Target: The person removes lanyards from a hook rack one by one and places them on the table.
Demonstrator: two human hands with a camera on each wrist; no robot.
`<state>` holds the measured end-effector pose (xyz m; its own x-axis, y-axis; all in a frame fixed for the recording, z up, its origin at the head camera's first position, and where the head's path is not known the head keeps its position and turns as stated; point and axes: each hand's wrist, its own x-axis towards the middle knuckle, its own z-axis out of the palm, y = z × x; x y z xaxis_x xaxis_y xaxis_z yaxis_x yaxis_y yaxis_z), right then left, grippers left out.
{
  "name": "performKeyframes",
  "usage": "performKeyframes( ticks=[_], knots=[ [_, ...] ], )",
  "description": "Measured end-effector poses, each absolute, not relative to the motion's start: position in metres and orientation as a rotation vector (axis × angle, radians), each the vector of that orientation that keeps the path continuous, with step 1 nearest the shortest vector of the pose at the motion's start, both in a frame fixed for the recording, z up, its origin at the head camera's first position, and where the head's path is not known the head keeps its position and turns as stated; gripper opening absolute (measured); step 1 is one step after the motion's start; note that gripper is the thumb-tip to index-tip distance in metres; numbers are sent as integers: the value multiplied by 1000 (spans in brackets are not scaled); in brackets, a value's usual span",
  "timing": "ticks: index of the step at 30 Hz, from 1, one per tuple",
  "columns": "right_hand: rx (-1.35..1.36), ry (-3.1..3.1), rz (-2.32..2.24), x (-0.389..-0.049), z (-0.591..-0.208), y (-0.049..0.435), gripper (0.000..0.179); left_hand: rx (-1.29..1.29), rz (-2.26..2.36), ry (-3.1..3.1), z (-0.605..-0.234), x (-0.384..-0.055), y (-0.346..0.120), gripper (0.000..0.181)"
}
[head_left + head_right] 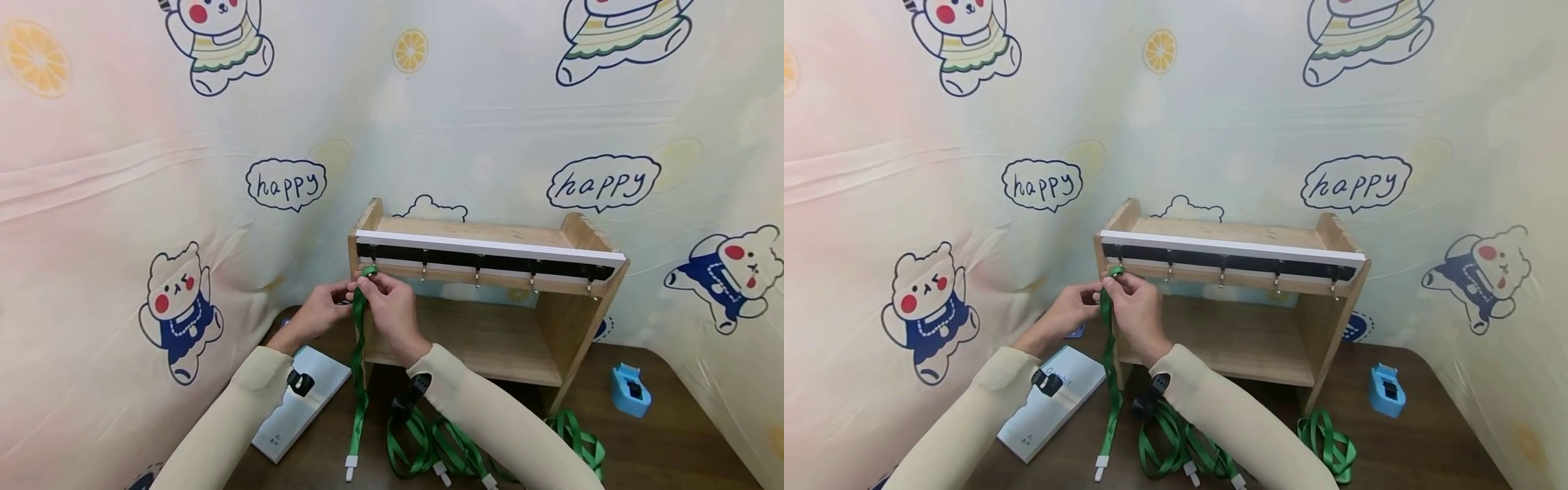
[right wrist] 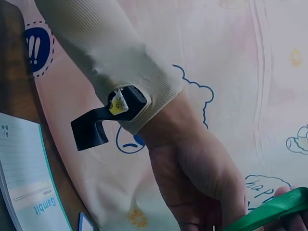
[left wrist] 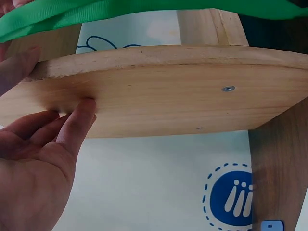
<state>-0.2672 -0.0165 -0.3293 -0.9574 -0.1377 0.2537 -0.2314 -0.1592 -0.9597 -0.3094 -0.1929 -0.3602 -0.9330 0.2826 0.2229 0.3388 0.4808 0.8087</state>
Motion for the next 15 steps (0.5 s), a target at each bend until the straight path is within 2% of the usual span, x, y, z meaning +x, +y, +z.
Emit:
performKeyframes(
  ticks=[5,15],
  knots=[
    [419,-1955,2377,-268,-327,-17,25,-568,-1475,-2651,-360,-311,-193,52],
    [438,-1878,2469,-265,-330,-19,24,-551,-1471,-2638,-361,-310,-193,48]
  ],
)
